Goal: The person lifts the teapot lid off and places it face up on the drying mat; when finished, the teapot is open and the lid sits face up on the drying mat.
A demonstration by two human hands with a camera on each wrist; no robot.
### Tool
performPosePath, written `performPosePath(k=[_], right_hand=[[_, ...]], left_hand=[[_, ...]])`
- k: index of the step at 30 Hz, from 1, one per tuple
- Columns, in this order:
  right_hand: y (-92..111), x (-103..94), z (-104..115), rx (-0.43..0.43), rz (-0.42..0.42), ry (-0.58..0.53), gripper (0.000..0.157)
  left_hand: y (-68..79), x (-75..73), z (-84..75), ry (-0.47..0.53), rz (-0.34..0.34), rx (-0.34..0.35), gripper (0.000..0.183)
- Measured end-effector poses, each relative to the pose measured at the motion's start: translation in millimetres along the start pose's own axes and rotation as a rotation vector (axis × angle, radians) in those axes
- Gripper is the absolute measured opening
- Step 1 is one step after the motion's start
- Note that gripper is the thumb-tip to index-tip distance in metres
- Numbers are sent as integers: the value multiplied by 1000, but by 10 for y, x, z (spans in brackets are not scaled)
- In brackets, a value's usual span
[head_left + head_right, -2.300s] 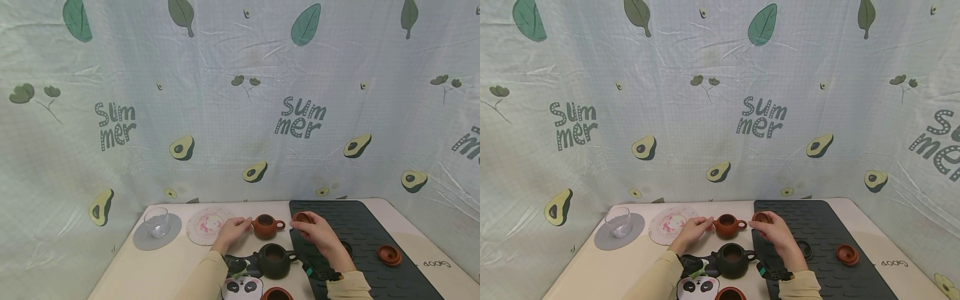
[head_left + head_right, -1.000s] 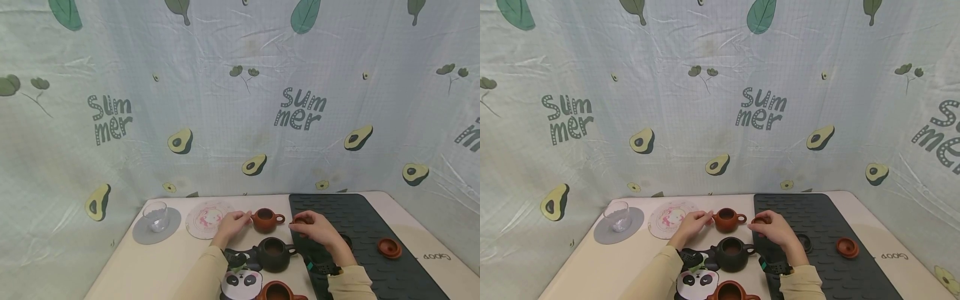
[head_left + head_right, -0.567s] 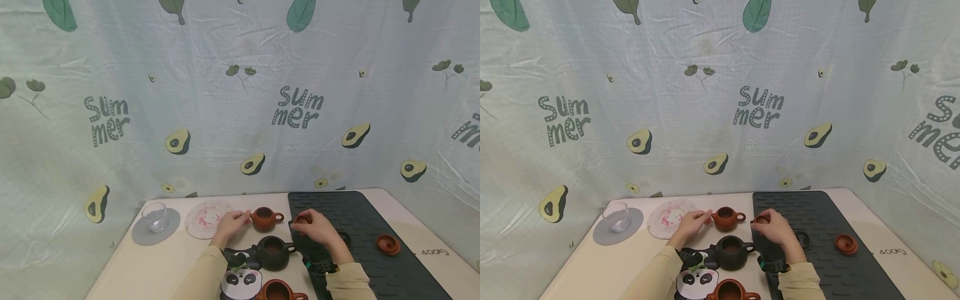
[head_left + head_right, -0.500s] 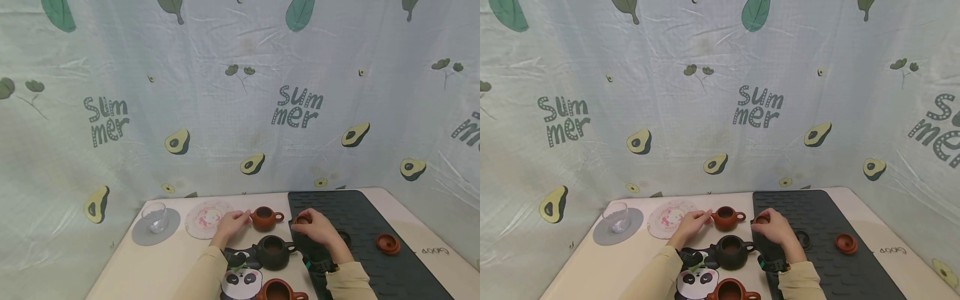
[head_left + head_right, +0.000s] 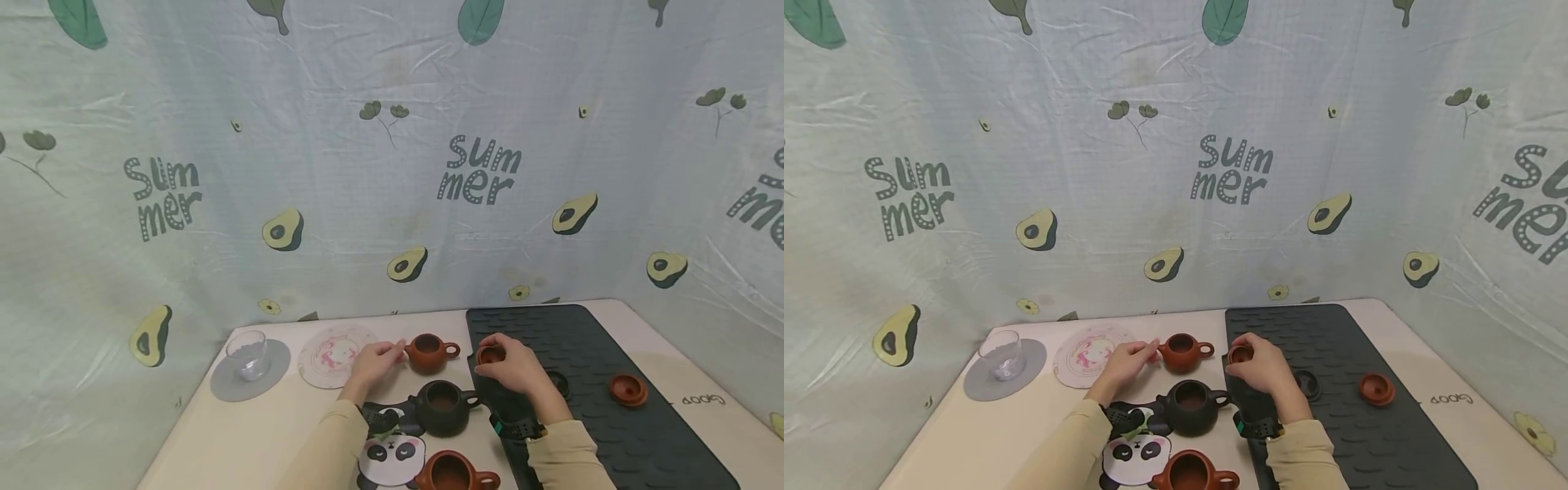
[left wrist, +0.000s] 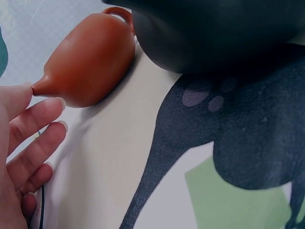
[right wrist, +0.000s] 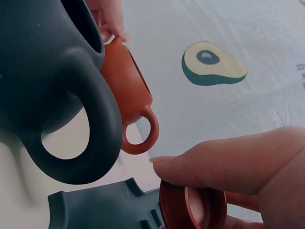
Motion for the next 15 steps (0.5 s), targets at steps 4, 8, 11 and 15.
performPosePath(k=[4, 8, 11, 15], right_hand=[[14, -12, -2, 7, 9, 5, 45], [24, -17, -1, 5, 28, 17, 48], [28, -10, 1, -3, 40, 33, 48], [3, -10, 1, -3, 30, 54, 47]], left_hand=[[-9, 5, -12, 2, -4, -2, 46], [-7, 4, -21, -1, -6, -3, 47], [-2, 6, -11, -3, -8, -7, 47], [-22, 4, -15, -12, -11, -2, 46]])
Point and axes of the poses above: each hand's wrist, its own y-axis away from the middle knuckle, its own x-axis out of the palm, z = x × y, the point moved 5 cm from there along -y, towards the middle knuckle, and after that the axes turned 9 degrees about x, right-handed, at the moved point
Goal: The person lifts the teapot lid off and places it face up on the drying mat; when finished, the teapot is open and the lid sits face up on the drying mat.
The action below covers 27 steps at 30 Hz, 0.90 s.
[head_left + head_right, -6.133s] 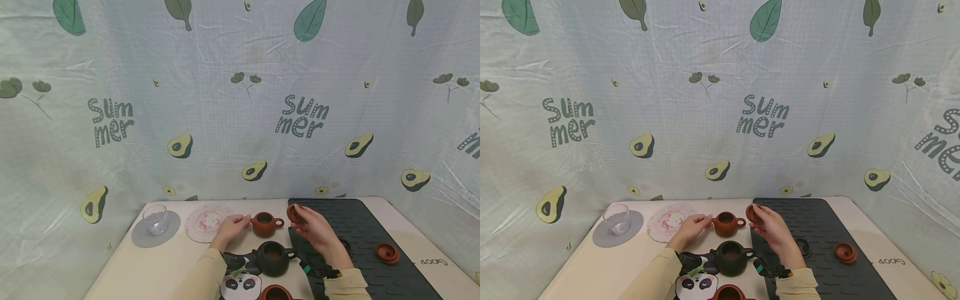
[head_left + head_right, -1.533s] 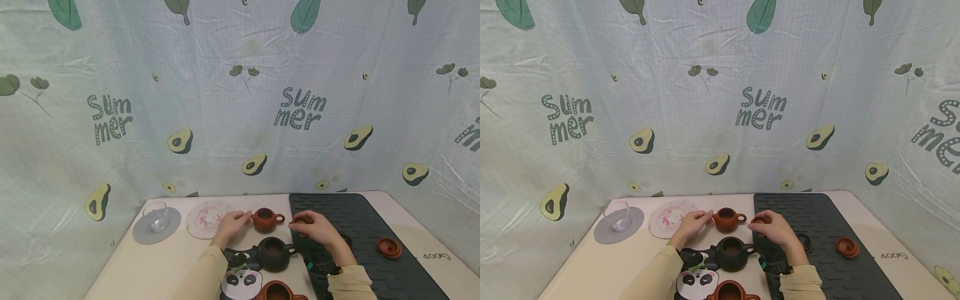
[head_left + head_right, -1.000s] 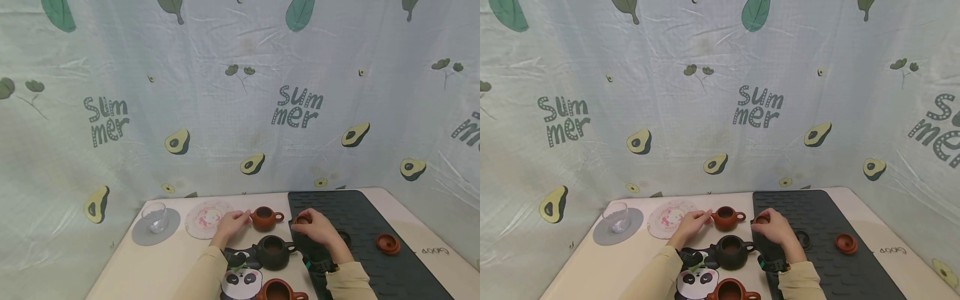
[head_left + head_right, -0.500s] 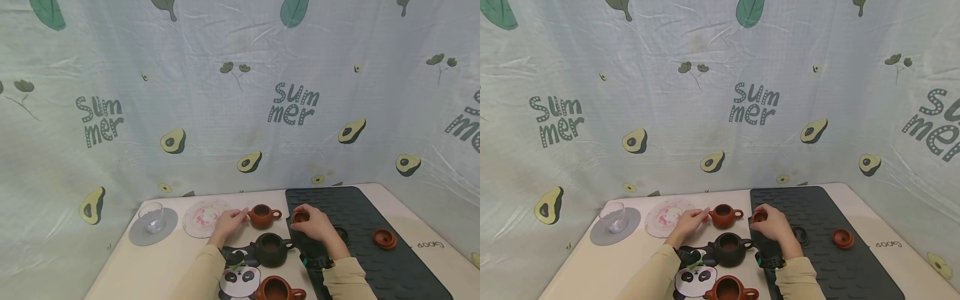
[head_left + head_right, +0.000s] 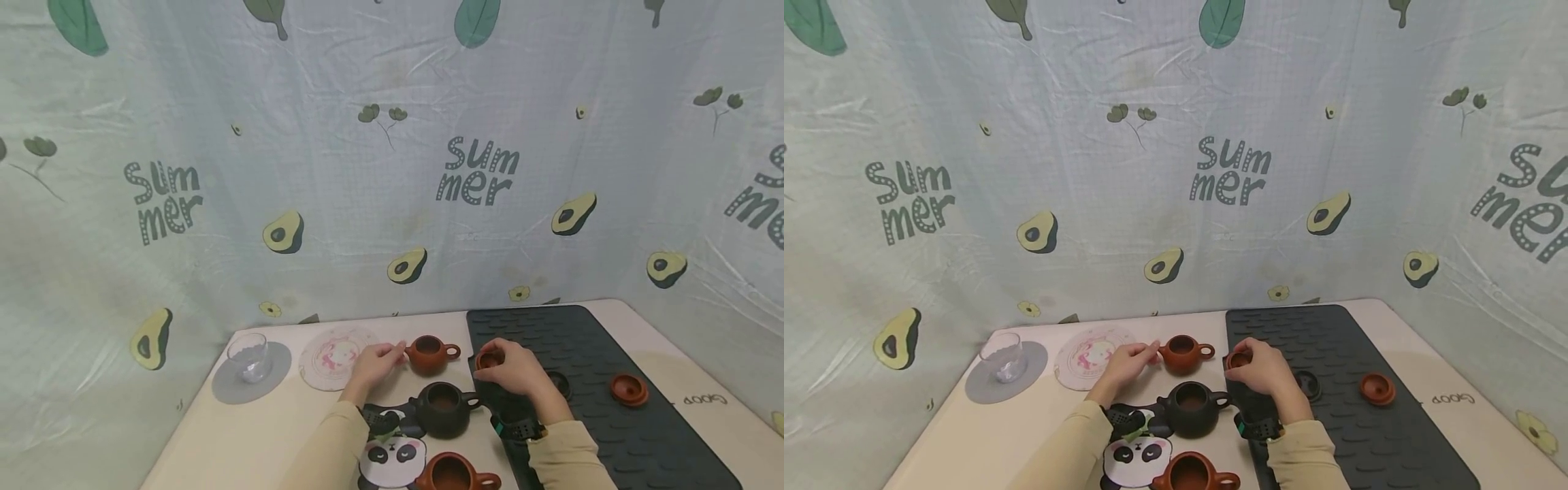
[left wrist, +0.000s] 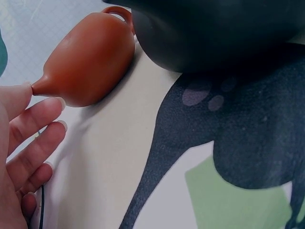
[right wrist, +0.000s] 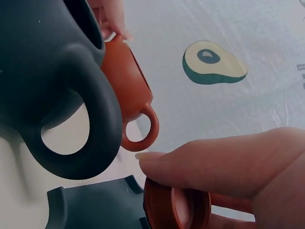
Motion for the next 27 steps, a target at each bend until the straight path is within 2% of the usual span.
performPosePath(k=[8, 15, 27], right_hand=[[-4, 5, -11, -2, -13, 3, 45], [4, 16, -16, 21, 23, 9, 45], [-33, 57, -14, 4, 34, 74, 46]], left_hand=[[25, 1, -15, 4, -6, 4, 46], [26, -4, -35, 10, -5, 28, 43], [3, -16, 2, 4, -16, 14, 44]])
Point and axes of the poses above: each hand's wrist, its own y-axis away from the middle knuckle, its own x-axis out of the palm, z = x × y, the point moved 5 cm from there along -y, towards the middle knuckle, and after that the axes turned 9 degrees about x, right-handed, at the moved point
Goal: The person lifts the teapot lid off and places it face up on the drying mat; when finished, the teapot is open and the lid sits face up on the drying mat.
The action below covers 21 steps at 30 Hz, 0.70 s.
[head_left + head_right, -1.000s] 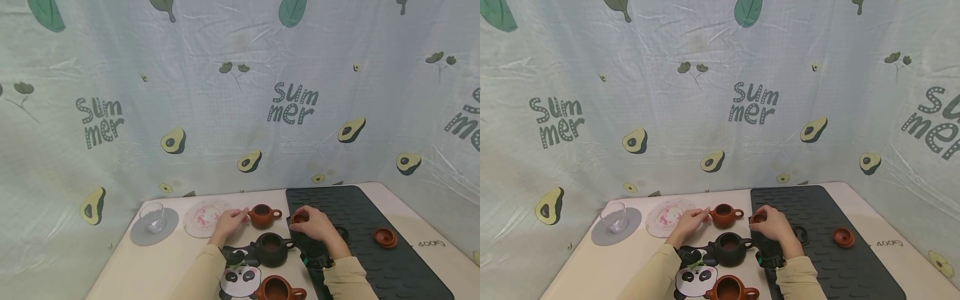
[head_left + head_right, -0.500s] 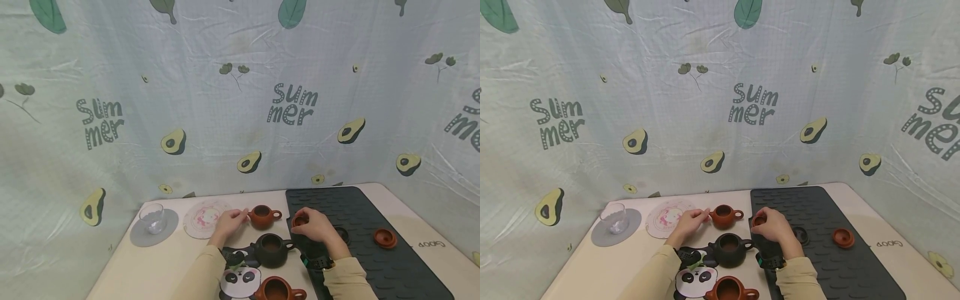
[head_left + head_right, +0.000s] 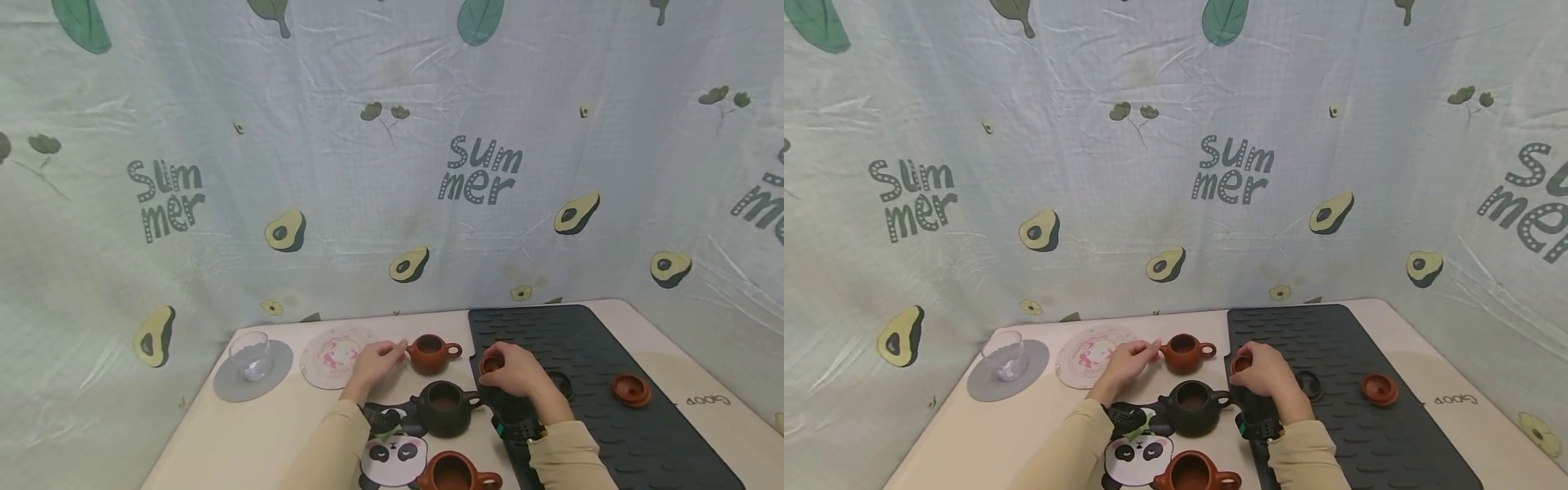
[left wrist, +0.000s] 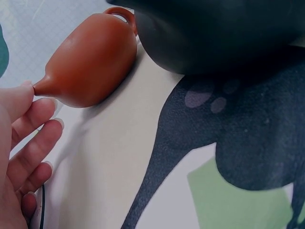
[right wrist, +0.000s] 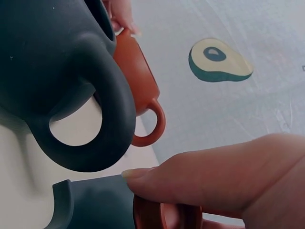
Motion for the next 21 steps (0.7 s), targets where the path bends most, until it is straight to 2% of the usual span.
performPosePath(k=[9, 21], right_hand=[[1, 21, -21, -3, 4, 17, 46], [5, 71, -24, 1, 33, 42, 44]], left_hand=[[-2, 0, -12, 29, 5, -9, 43], [32, -13, -21, 3, 2, -25, 44]])
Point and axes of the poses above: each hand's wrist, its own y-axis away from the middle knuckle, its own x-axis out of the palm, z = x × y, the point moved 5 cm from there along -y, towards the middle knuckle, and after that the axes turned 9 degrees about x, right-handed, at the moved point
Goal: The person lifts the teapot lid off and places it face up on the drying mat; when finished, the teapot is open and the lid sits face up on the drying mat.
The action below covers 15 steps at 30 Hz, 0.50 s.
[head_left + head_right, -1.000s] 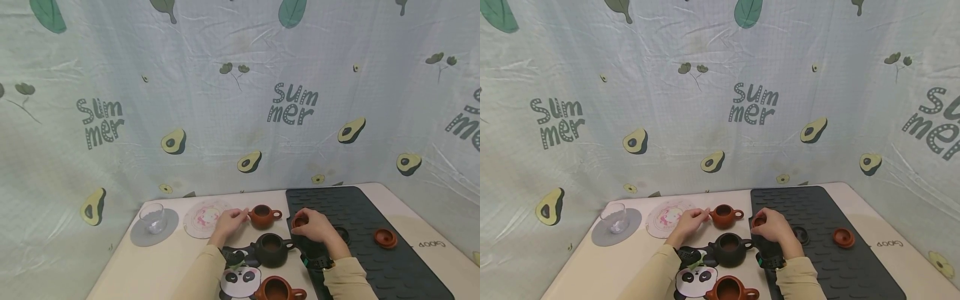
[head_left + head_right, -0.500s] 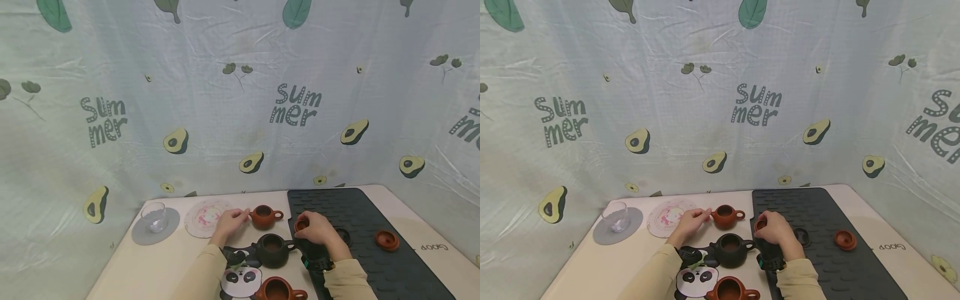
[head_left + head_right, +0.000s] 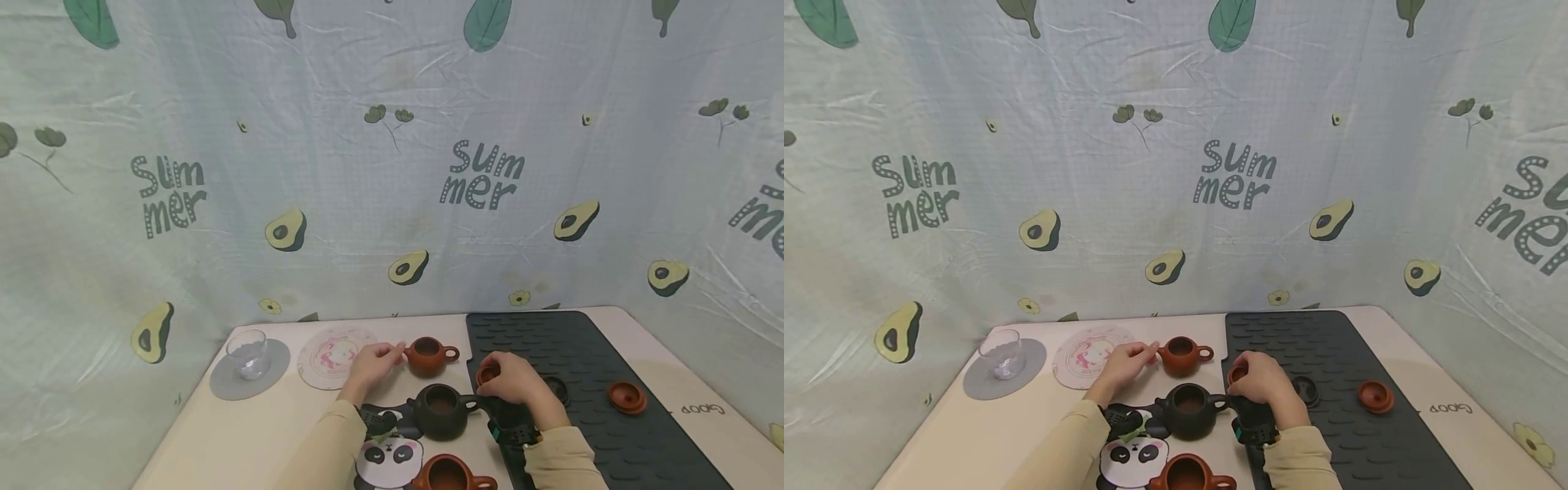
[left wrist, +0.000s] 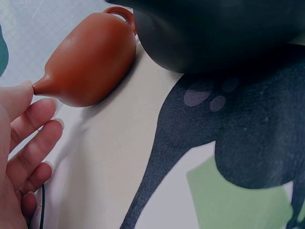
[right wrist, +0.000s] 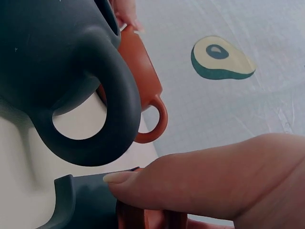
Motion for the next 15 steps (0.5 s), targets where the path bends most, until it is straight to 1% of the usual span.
performPosePath(k=[4, 9, 15], right_hand=[[-11, -1, -15, -1, -3, -12, 43], [-21, -6, -24, -9, -1, -38, 46], [-11, -13, -20, -5, 2, -23, 46]], left_hand=[[-3, 16, 5, 9, -5, -3, 45], [-11, 36, 16, 14, -4, -6, 45], [-16, 41, 18, 25, -7, -6, 45]])
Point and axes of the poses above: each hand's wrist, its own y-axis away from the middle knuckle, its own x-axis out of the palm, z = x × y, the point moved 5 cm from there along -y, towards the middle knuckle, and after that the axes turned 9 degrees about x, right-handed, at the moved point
